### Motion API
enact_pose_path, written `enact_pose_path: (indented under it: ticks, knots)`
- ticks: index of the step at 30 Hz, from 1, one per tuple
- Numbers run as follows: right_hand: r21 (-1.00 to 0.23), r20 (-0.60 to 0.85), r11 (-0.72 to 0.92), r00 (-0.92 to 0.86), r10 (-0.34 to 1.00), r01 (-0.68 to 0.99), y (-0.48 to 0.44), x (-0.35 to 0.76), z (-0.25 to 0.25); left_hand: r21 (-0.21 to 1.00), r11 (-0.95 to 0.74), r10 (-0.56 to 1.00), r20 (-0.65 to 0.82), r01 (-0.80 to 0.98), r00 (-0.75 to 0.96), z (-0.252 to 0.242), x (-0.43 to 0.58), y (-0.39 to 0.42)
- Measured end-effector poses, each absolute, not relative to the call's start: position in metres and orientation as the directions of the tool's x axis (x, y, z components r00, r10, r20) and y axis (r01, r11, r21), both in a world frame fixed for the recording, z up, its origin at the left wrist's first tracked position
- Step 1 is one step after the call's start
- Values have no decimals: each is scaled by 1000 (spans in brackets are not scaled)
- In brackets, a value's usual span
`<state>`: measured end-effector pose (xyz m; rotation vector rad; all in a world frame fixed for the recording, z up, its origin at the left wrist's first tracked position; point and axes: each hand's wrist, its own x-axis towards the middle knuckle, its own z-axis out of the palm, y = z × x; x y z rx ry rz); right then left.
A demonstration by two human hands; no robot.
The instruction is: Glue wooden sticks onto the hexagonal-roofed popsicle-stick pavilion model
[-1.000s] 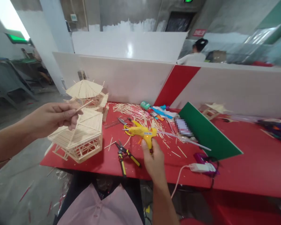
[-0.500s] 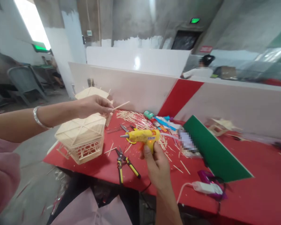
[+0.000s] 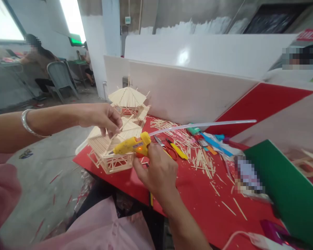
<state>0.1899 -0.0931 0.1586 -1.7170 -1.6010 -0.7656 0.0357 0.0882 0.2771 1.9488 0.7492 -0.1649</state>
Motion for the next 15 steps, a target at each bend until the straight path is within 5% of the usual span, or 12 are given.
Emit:
enact_pose_path:
  ticks: [15]
  knots:
    - [66, 683, -45, -13, 730, 997, -78, 194, 165, 768, -304, 384, -443, 564, 810, 263, 27, 102]
